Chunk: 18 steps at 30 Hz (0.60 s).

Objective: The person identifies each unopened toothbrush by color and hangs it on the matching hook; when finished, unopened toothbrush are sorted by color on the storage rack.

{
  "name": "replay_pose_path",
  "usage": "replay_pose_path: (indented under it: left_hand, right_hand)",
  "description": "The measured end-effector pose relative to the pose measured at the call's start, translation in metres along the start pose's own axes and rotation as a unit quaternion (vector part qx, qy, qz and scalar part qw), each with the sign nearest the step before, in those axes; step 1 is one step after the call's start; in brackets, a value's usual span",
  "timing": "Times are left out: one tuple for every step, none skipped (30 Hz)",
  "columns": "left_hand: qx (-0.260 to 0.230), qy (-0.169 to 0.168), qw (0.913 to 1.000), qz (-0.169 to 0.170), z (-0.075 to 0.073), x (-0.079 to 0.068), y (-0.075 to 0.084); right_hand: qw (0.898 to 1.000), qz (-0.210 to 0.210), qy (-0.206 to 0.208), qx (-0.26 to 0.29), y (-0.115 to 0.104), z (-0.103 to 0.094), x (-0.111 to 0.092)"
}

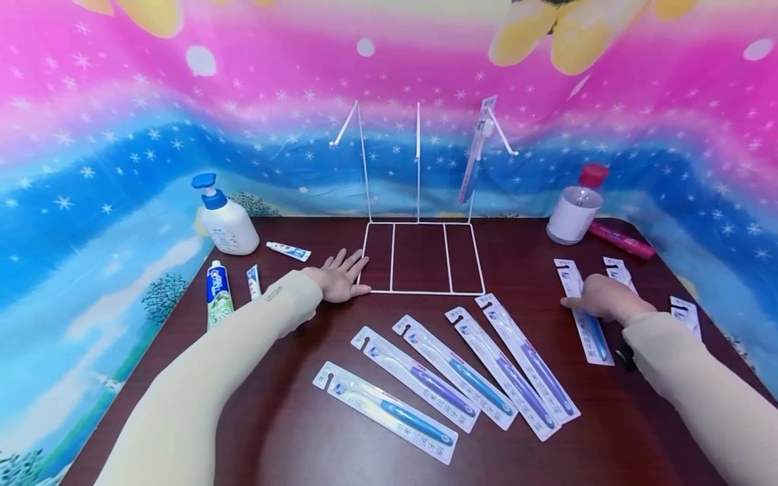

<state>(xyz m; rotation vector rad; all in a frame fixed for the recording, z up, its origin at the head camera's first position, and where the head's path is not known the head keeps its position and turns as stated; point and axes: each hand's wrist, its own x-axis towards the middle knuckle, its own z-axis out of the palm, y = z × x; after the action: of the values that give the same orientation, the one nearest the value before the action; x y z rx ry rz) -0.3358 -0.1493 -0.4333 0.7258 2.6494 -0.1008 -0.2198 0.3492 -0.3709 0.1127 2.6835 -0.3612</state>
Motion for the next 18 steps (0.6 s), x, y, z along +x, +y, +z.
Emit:
replay_pose_path:
  left_hand:
    - [-0.002,-0.001,1.0000,-0.001,-0.0005,-0.0003,0.0003]
    - [-0.005,-0.002,1.0000,-0.003,-0.0012,-0.0007,0.0007]
    - [-0.007,-0.003,1.0000,-0.003,-0.0019,-0.0015,0.0013]
    - [-0.008,-0.003,1.0000,-0.004,-0.0023,-0.0021,0.0016]
    - [-0.009,-0.003,0.9999,-0.005,-0.0026,-0.0026,0.0019]
    - [-0.008,-0.003,1.0000,-0.004,-0.0028,-0.0031,0.0023]
    - [-0.007,-0.004,1.0000,-0.005,-0.0029,-0.0035,0.0027]
    - [-0.004,-0.003,1.0000,-0.003,-0.0023,-0.0030,0.0024]
    - [-0.002,-0.002,1.0000,-0.002,-0.0016,-0.0025,0.0022]
    - [-0.001,-0.002,1.0000,-0.002,-0.0017,-0.0028,0.0025]
    - [0.000,-0.003,1.0000,-0.001,-0.0017,-0.0029,0.0026]
    - [0.000,-0.002,1.0000,-0.001,-0.0014,-0.0029,0.0027]
    - [0.000,-0.002,1.0000,-0.001,-0.0013,-0.0030,0.0027]
    - [-0.002,-0.001,1.0000,-0.001,-0.0011,-0.0028,0.0027]
    - [-0.004,-0.002,1.0000,-0.002,-0.0016,-0.0035,0.0031]
    - [-0.006,-0.001,1.0000,-0.002,-0.0022,-0.0042,0.0035]
    - [-0.007,0.000,1.0000,-0.002,-0.0019,-0.0038,0.0035]
    - [-0.008,0.001,1.0000,-0.001,-0.0016,-0.0033,0.0034]
  right_hand:
    - [1.000,0.000,-0.001,-0.005,-0.0021,0.0013,-0.0009]
    - [1.000,-0.001,0.000,-0.008,-0.0039,0.0021,-0.0017]
    - [1.000,-0.001,0.000,-0.006,-0.0056,0.0025,-0.0027]
    - [1.000,-0.004,-0.001,-0.004,-0.0070,0.0026,-0.0036]
    - [1.000,-0.005,-0.002,-0.003,-0.0081,0.0027,-0.0041]
    - [1.000,-0.004,-0.006,0.000,-0.0090,0.0029,-0.0041]
    - [1.000,-0.002,-0.009,0.004,-0.0099,0.0030,-0.0042]
    - [1.000,0.003,-0.011,0.007,-0.0104,0.0035,-0.0036]
    - [1.000,0.008,-0.014,0.009,-0.0107,0.0040,-0.0029]
    - [1.000,0.010,-0.014,0.007,-0.0109,0.0046,-0.0019]
    - [1.000,0.014,-0.014,0.004,-0.0111,0.0052,-0.0011]
    - [1.000,0.016,-0.012,0.002,-0.0109,0.0056,-0.0006]
    - [1.000,0.018,-0.008,-0.002,-0.0110,0.0061,-0.0002]
    - [1.000,0.019,-0.002,-0.006,-0.0109,0.0065,0.0001]
    - [1.000,0.018,0.003,-0.011,-0.0110,0.0067,-0.0001]
    - [1.000,0.017,0.009,-0.014,-0.0110,0.0068,-0.0002]
    - [1.000,0.017,0.014,-0.016,-0.0111,0.0068,-0.0006]
    - [1.000,0.019,0.017,-0.017,-0.0110,0.0069,-0.0008]
